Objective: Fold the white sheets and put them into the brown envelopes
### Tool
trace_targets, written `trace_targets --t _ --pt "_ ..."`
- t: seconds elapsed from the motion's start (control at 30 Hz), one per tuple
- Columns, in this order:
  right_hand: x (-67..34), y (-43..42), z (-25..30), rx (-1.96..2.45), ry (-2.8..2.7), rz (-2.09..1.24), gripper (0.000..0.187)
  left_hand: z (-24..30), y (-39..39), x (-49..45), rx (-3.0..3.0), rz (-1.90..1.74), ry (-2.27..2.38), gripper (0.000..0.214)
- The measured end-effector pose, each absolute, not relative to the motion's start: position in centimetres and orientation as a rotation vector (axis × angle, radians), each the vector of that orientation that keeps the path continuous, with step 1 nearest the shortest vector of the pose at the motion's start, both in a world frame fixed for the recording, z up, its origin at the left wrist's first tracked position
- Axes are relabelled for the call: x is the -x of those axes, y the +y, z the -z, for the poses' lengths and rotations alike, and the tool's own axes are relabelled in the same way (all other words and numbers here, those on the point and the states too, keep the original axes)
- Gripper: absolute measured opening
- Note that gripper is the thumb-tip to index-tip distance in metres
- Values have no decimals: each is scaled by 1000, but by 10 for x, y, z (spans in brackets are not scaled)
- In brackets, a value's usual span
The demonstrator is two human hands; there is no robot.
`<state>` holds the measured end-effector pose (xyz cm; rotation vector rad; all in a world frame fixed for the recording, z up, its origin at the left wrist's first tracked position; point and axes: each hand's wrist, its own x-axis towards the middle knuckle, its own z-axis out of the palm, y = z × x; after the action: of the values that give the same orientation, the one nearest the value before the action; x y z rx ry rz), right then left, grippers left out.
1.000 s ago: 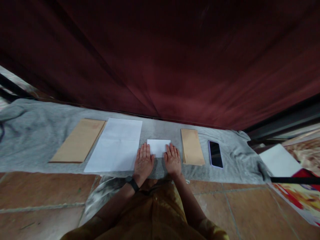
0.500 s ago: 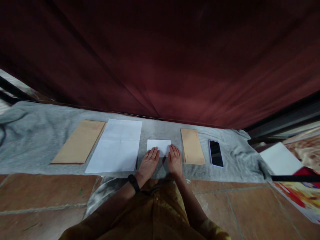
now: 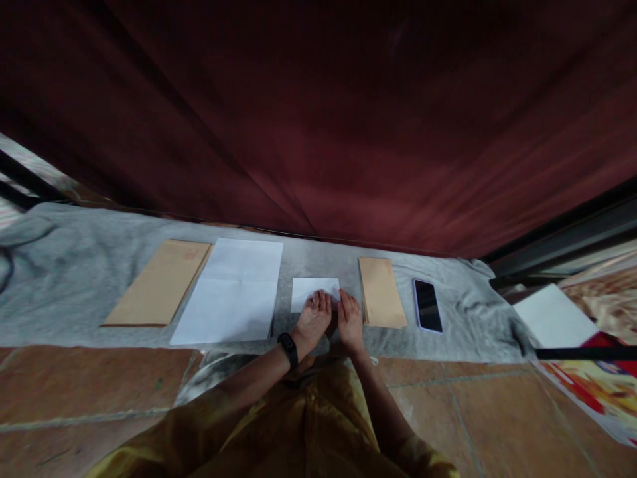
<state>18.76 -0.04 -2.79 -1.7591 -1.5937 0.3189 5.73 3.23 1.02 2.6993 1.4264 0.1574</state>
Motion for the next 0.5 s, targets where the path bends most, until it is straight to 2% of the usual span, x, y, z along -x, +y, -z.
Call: trace_targets --t 0.27,0.37,0.5 --pt "-188 3 19 1523 -1024 -741 56 -45 34 -52 -2415 -468 1471 48" --pt "-189 2 15 1466 -871 -819 61 -63 41 -42 -2329 -542 1502 36" --pt "-183 1 7 1472 -870 -875 66 -72 48 -33 -1656 -915 1428 30"
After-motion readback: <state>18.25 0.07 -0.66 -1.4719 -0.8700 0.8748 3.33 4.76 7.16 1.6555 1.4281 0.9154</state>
